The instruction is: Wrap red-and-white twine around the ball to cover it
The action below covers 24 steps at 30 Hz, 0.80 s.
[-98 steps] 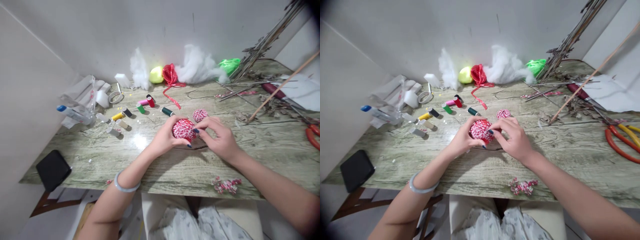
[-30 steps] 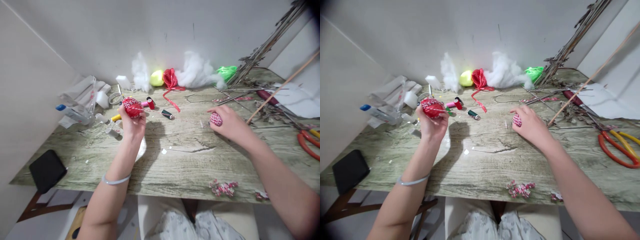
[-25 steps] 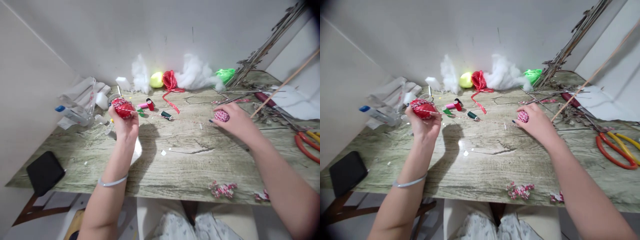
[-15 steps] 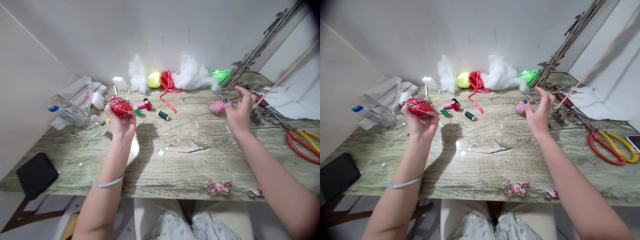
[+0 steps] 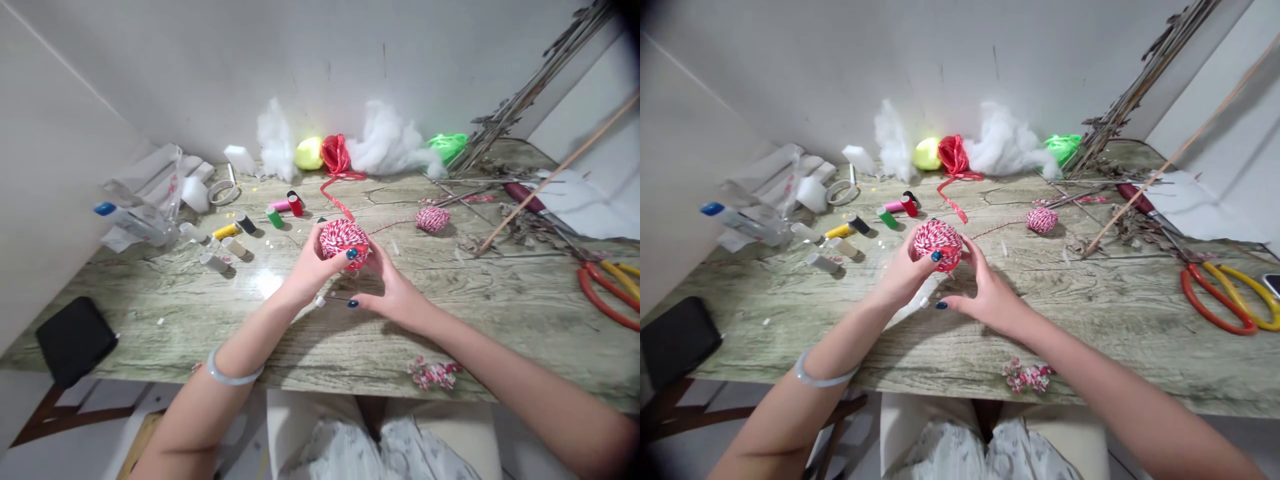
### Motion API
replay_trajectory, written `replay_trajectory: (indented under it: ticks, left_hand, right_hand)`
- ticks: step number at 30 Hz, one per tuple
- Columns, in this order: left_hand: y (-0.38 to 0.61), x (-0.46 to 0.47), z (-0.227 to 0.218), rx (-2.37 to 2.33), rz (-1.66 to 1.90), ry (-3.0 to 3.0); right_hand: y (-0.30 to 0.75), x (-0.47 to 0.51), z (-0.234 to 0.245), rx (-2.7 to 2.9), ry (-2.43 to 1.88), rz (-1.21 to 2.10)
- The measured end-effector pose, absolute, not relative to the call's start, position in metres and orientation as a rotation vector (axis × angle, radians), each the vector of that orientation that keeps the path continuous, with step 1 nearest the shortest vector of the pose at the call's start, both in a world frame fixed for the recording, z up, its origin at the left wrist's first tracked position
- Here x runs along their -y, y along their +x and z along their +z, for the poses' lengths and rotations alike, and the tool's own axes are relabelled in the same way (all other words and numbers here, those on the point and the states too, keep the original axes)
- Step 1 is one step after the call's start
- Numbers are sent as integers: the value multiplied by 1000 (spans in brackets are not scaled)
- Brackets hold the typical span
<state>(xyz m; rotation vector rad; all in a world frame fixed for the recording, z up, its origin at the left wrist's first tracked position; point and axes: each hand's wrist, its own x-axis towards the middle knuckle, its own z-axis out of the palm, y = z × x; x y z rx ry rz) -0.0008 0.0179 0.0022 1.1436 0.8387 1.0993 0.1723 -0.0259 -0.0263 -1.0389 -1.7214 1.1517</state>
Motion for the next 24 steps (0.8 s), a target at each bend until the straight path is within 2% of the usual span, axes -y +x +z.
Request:
replay_trajectory:
  ticks: [6,14,18,24]
  left_hand:
    - [2,-11,5,-901,1101,1256]
    - [-2,-20,-7,-972,1123,1206]
    - [0,-20,-9,-870,1002,1003]
    - [-3,-19,-10,-815,859,1021]
  right_hand:
    - [171,25,-29,1504,-1147,1391]
    - [189,23,-18,1624,-1196,1278]
    - [189,21,-19,1554,-1118,1424]
    - [189,18,-19,1508,-1077,1516]
